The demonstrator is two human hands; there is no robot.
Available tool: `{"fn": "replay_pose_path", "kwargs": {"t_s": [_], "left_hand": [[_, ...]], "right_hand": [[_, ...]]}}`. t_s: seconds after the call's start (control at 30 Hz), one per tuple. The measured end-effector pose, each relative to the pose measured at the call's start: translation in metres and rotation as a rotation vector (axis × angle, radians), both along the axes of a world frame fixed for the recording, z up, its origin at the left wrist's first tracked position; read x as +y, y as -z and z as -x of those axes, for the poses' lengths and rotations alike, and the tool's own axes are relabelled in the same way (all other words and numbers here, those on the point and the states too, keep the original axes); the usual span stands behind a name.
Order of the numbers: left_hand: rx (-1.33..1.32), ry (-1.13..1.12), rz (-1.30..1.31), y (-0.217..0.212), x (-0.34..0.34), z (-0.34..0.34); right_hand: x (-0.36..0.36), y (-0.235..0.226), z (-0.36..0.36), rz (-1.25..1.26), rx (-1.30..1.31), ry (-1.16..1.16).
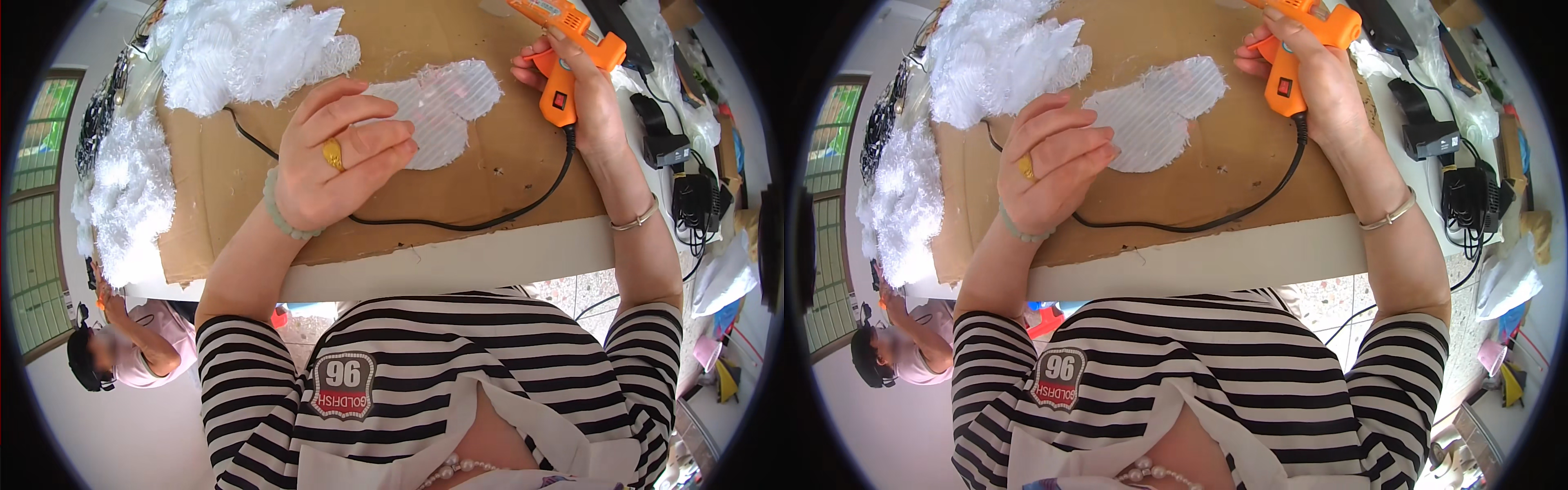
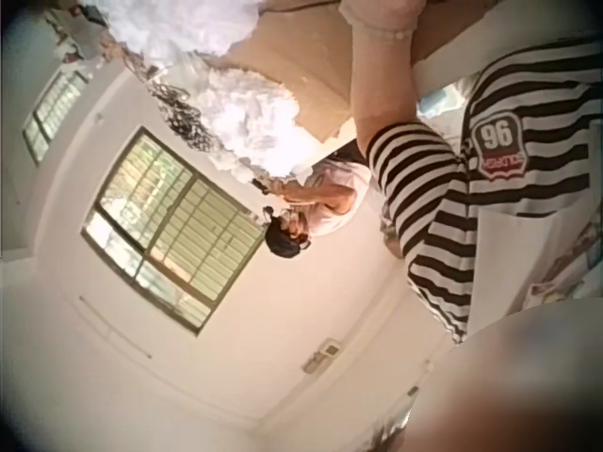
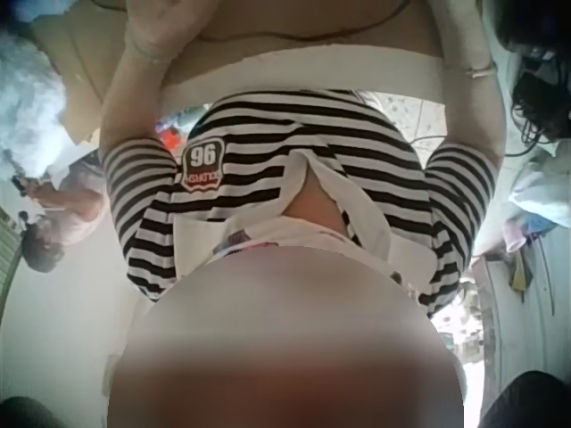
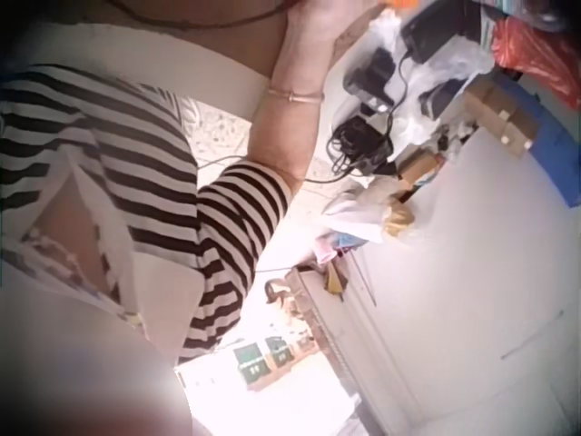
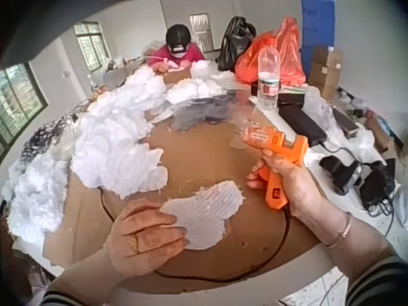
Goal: Gluing white synthetic fluff onto a white substrate using a hot glue gun.
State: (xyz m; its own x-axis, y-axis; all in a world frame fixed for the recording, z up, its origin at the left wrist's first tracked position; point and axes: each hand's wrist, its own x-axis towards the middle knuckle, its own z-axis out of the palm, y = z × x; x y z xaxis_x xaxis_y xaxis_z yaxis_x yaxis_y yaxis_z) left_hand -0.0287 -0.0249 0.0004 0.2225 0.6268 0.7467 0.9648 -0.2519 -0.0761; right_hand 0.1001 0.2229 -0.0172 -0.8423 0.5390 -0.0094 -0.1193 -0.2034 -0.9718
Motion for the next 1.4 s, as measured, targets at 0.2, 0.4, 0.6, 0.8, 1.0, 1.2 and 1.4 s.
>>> {"fn": "replay_pose_path", "kwargs": {"t_s": [0.2,0.4,0.6,0.8,1.0,1.2,1.4], "left_hand": [[-0.067,0.043,0.019,0.001,-0.002,-0.001],[-0.298,0.03,0.14,0.005,0.0,0.006],[-0.159,0.021,0.153,0.004,-0.001,0.006],[-0.044,0.003,0.174,0.003,-0.005,0.005],[0.019,-0.032,0.083,0.0,-0.006,0.006],[0.031,-0.07,-0.129,0.006,-0.005,0.004],[0.07,-0.077,-0.125,0.003,-0.005,0.002]], "right_hand": [[-0.002,-0.001,0.001,-0.032,-0.051,0.024],[0.001,0.002,0.001,-0.038,-0.043,0.006],[-0.001,0.001,0.0,-0.068,-0.053,-0.022],[-0.014,-0.007,0.001,0.16,0.027,0.014],[-0.012,-0.001,-0.005,-0.002,0.112,-0.193],[-0.017,-0.006,-0.006,-0.021,0.083,-0.205],[-0.014,-0.008,-0.008,-0.028,0.102,-0.224]]}}
